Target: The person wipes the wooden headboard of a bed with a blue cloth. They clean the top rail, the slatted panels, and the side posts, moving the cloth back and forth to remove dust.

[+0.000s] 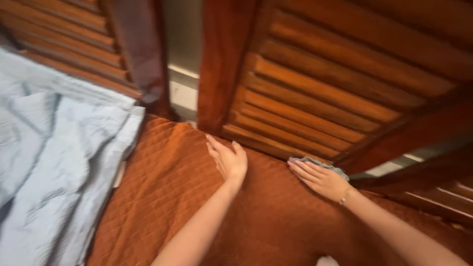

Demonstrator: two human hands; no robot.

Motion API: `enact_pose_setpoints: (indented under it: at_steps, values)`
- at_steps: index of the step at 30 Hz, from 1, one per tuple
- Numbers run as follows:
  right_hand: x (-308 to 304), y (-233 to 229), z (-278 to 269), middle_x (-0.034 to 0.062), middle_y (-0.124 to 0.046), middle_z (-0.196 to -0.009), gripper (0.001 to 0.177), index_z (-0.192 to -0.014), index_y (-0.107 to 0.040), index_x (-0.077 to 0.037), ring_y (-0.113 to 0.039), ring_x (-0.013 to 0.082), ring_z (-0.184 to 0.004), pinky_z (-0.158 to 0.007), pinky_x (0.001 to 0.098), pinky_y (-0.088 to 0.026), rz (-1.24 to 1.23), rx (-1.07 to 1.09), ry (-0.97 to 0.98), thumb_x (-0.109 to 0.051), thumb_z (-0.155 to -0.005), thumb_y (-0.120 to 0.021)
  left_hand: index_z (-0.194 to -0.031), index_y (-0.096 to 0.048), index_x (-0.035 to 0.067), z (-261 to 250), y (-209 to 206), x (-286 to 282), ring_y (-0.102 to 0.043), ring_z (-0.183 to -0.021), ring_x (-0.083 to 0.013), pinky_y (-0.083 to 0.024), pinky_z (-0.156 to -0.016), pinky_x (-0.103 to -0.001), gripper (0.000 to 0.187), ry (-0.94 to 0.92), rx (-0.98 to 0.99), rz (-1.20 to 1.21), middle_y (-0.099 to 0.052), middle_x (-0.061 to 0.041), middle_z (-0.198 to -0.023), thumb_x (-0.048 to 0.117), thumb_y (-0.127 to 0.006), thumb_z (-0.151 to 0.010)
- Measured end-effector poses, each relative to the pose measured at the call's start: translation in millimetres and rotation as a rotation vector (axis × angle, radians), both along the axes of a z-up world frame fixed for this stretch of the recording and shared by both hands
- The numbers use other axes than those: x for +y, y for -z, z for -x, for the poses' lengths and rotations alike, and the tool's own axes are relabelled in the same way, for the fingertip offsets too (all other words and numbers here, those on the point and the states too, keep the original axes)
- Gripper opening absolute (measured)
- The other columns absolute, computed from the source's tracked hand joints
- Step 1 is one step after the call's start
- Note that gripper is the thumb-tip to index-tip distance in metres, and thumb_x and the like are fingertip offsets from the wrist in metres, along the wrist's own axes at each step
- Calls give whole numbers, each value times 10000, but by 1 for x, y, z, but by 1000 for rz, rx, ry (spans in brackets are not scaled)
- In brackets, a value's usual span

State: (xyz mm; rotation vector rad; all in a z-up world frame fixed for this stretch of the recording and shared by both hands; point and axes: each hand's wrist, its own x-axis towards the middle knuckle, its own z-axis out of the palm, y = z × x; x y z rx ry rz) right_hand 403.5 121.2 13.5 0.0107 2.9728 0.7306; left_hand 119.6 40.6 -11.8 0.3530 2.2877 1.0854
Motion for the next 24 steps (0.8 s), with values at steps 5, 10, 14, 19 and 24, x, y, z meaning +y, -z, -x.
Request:
enact_pose_setpoints:
  at_steps: [5, 10, 14, 19, 24]
  values:
    - [-12, 4, 0, 79, -397, -1726, 652, -1579, -516, -17, -356, 234, -1588, -1300, 445, -268, 33, 106, 176, -105, -935, -562, -1707, -26, 63, -67, 25, -3, -247, -1577, -468, -274, -1271, -496, 999, 108, -95, 23, -85, -288, -1756, 314, -663, -980]
    - [4, -7, 52, 83, -478, -1701, 569, -1539, -590, 2, -401, 240, -1592, -1318, 443, -307, 130, 328, 112, -144, -990, -612, -1713, -70, 48, -113, 39, 1, -265, -1595, -466, -274, -1290, -476, 940, 116, -142, -69, -147, -289, -1746, 334, -645, -1027]
    - [9, -8, 4, 74, -500, -1692, 526, -1515, -603, -21, -439, 238, -1566, -1304, 426, -335, 129, 278, 79, -129, -1000, -596, -1691, -114, 40, -133, 25, 10, -338, -1498, -460, -309, -1229, -480, 949, 118, -120, -135, -227, -282, -1662, 262, -688, -968]
    - [8, -31, -88, 43, -530, -1662, 592, -1561, -613, -136, -470, 209, -1532, -1234, 413, -409, -21, 304, 147, -143, -970, -631, -1330, -520, 87, -150, -6, 17, -516, -1213, -320, -438, -1080, -454, 460, 161, -81, -58, -524, -170, -1292, 200, -719, -931]
    - [62, -107, -75, 192, -535, -1629, 456, -1574, -628, -130, -411, 425, -1542, -1255, 626, -368, -98, 730, 571, -163, -1123, -689, -1197, -562, 66, -176, -48, 28, -578, -1101, -276, -495, -1003, -422, 288, 261, -4, -273, -569, -152, -1189, 158, -694, -957]
